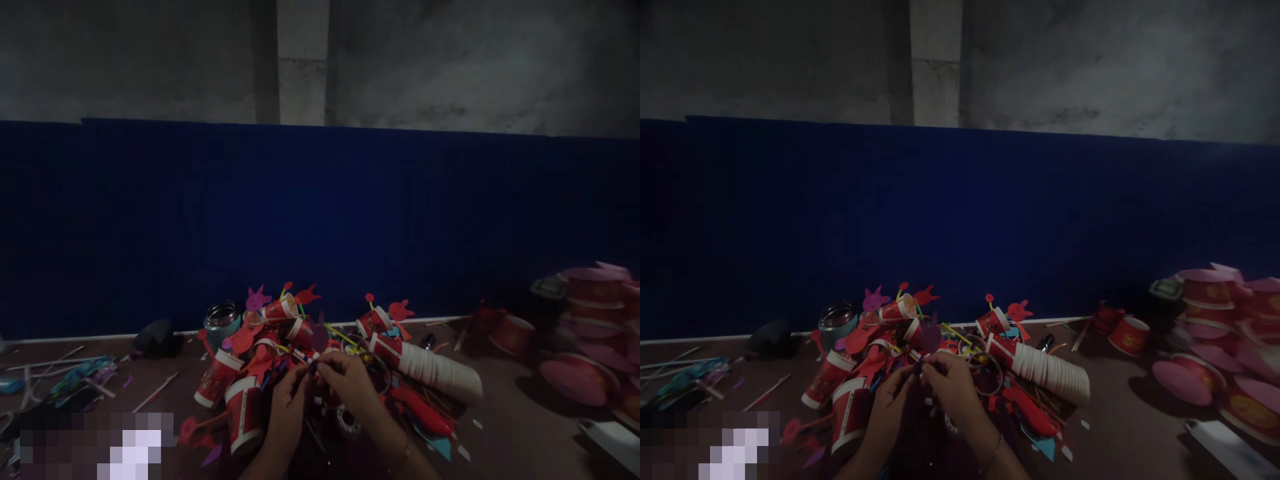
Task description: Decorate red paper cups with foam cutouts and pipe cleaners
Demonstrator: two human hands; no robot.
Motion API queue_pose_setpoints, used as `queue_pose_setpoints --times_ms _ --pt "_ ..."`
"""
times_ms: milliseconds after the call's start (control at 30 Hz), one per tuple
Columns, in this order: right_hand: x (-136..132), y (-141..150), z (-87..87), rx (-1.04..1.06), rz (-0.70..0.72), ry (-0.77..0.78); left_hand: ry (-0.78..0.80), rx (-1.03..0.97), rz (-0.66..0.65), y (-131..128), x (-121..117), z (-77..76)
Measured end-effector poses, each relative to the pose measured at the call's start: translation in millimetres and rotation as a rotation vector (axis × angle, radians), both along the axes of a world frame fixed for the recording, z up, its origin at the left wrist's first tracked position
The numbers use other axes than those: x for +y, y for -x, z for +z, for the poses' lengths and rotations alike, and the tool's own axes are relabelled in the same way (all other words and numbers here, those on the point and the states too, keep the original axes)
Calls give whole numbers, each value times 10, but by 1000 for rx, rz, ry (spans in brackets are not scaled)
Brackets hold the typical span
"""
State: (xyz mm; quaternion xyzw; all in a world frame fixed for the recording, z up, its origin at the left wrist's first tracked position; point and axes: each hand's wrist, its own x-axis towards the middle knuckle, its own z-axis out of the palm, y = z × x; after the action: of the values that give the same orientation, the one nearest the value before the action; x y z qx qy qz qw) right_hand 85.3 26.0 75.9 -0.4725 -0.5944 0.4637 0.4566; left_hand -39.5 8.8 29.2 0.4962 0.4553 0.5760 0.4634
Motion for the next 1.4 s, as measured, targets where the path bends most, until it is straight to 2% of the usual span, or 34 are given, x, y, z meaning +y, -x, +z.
queue_pose_setpoints --times_ms 233,400,533,700,867,967,1167,1400 --pt "14 9 -46 12 15 85 -60 60 -3 21 -16 27" --pt "6 7 -51 16 53 82 -111 44 -20 25 -43 -2" --pt "-5 -2 -59 -34 88 79 -116 115 15 25 -27 38" --pt "-49 -131 59 -297 99 69 -112 159 82 44 -15 79" --pt "-121 -208 174 -860 19 -212 -118 150 132 50 -17 81" --pt "-163 -137 156 -1049 15 -251 -114 141 162 61 -13 78" --pt "-227 8 114 -1129 -35 -262 -62 105 250 127 65 23" --pt "-305 102 129 -1121 9 -259 -23 55 318 160 135 -10"
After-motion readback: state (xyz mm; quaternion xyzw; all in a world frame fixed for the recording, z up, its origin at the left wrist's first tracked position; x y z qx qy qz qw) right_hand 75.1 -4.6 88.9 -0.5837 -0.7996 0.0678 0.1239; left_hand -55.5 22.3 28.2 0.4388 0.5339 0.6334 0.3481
